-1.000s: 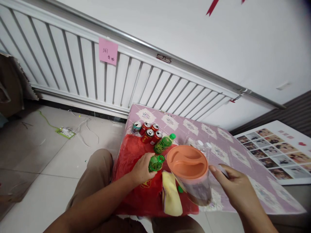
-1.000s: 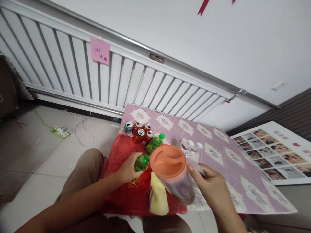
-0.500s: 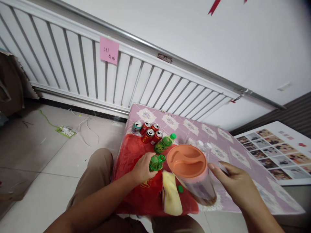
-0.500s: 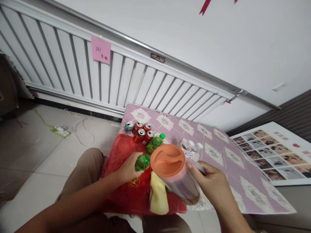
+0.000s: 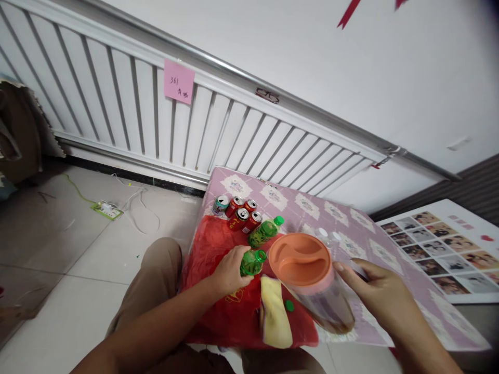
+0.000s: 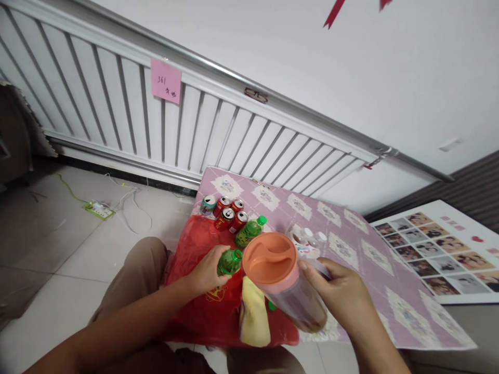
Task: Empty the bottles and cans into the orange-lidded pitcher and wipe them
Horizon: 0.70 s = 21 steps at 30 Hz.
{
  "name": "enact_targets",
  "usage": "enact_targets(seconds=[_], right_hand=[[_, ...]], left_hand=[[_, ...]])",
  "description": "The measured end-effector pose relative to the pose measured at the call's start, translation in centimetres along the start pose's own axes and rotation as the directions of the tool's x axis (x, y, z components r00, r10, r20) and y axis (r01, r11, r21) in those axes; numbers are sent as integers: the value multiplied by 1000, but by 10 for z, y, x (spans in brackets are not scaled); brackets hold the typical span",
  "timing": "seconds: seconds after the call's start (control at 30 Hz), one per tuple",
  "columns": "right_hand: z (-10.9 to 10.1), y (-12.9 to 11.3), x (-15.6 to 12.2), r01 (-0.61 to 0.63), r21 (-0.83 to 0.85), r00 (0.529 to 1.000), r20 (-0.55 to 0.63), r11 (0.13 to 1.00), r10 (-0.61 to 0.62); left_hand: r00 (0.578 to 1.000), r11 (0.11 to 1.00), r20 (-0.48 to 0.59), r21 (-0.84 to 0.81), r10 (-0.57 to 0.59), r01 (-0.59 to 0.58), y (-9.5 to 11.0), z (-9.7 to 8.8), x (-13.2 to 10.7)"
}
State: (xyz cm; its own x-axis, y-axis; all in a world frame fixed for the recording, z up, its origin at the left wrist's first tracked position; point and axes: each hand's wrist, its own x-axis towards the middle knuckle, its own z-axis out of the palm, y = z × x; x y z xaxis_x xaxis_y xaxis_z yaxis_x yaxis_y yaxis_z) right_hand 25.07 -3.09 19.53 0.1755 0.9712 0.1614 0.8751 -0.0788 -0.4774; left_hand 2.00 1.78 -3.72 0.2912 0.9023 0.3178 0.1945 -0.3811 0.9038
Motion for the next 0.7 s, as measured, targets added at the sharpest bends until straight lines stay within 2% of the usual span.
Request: enact_targets(seconds=[0.43,0.7], right_hand=[[-2,-1,3,13,-44,999,32,999,-11],[-3,-16,3,9,-50,998,57,999,-6]], left_hand=[[1000,1000,6,-6,3,-3,-1,1,0],[1000,1000,18,0,-4,4,-1,1,0]])
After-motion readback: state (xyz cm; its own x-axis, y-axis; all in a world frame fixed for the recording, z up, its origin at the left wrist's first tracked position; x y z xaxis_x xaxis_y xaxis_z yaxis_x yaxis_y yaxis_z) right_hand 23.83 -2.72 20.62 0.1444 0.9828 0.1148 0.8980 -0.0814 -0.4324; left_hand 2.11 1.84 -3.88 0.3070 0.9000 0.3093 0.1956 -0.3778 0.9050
